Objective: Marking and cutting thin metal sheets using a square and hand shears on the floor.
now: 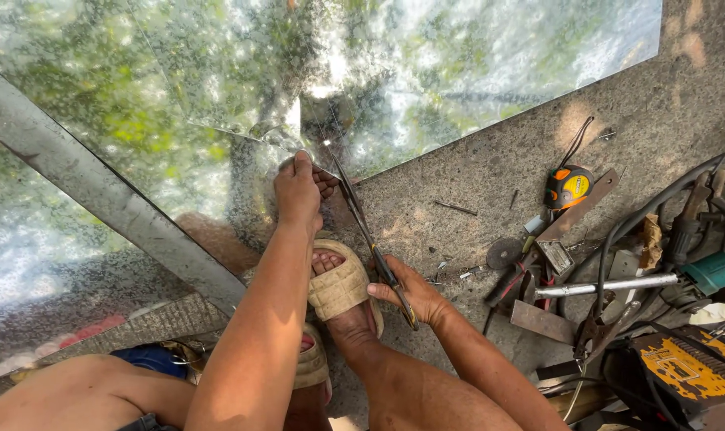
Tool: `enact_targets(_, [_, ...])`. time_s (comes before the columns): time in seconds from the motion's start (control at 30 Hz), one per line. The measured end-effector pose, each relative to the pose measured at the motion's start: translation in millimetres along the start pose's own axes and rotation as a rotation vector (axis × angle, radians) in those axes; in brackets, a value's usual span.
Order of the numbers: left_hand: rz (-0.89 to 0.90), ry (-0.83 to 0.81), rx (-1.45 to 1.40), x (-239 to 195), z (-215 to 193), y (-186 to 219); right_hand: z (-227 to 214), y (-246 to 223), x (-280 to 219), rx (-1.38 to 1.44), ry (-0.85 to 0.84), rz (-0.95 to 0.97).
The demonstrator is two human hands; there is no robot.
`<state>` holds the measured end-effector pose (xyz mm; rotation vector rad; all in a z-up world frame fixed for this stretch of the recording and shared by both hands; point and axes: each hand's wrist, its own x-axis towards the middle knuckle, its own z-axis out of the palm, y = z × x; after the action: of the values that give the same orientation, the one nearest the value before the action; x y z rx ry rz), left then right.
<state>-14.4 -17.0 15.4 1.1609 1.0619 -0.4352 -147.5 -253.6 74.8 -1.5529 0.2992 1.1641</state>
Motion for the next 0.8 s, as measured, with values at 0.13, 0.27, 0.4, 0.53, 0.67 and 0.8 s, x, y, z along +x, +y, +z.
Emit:
enact_targets(0.13, [-0.012, 0.018, -0.005, 3.7, -0.4, -3.3, 1.7, 3.6, 5.9, 0.048, 0.028, -0.050])
enact_targets(0.27, [-0.007, 0.009, 0.022, 5.4, -1.5, -5.3, -0.6, 14.4, 11.5, 0.046, 0.041, -0.085])
enact_targets(0.4, [0.003, -0.006, 0.038, 2.4, -0.9, -2.4, 0.5, 35.6, 18.7, -0.035, 0.085, -0.109])
enact_targets(0.53, [0.024, 0.018, 0.083, -13.0, 6.2, 13.1, 7.0, 36.8, 23.5, -0.130, 0.159, -0.134])
enact_targets(0.67, [0.024, 0.034, 0.153, -5.3, 3.9, 11.5, 12.8, 55.3, 33.2, -0.191, 0.261, -0.139])
enact_targets(0.8, [0.037, 0.007, 0.256, -12.0, 4.0, 21.8, 12.9, 46.0, 27.5, -0.246, 0.279, -0.143])
